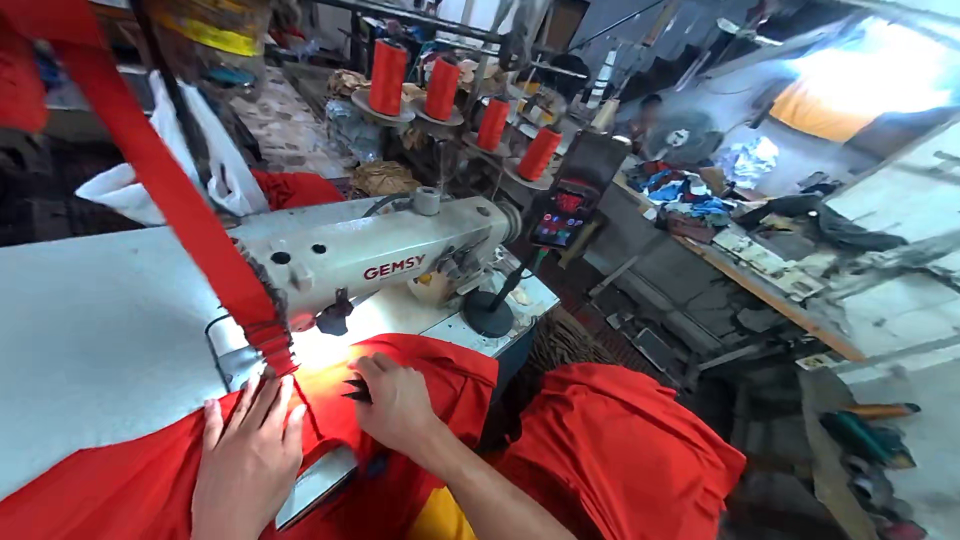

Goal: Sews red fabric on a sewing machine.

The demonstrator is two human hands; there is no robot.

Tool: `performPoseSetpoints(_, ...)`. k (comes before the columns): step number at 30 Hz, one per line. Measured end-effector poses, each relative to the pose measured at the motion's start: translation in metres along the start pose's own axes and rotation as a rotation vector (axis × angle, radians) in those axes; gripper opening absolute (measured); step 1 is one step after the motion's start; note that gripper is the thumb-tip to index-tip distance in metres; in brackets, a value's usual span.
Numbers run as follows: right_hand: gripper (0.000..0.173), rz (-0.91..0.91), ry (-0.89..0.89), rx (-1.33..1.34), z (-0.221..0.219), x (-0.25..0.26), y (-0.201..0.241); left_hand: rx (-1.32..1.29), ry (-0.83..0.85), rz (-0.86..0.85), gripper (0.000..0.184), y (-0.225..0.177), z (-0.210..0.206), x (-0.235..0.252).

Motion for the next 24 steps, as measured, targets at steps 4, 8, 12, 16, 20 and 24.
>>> performPoseSetpoints(4, 0.031, 0.103, 0.137, 0.029, -0.025, 0.006, 0.047, 0.017, 0.008, -0.023, 0.044, -0.001, 0.008, -0.001)
performPoseSetpoints(8, 0.043, 0.107, 0.050, -0.101, -0.046, 0.011, 0.056, 0.006, 0.085, 0.014, 0.050, 0.009, 0.008, -0.002)
performPoseSetpoints(12, 0.049, 0.126, 0.047, -0.264, -0.051, 0.020, 0.064, 0.023, 0.094, 0.056, 0.053, 0.019, 0.003, 0.003)
performPoseSetpoints(16, 0.036, 0.196, -0.031, -0.288, -0.055, 0.035, 0.068, 0.028, 0.039, 0.059, 0.049, 0.027, 0.003, 0.011)
performPoseSetpoints(20, 0.039, 0.207, -0.105, -0.260, -0.056, 0.034, 0.062, 0.070, 0.100, 0.089, 0.052, 0.027, 0.001, 0.014)
performPoseSetpoints(24, 0.036, 0.224, -0.096, -0.247, -0.054, 0.033, 0.061, 0.097, 0.133, 0.069, 0.052, 0.033, -0.001, 0.022)
Point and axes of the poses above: each hand's wrist, its own x-axis towards the middle knuckle, its own z-axis out of the back of the hand, y = z × x, the point moved 6 cm from there along x, towards the middle knuckle, and after that the axes turned 5 degrees about -x, right-handed, at the moved point
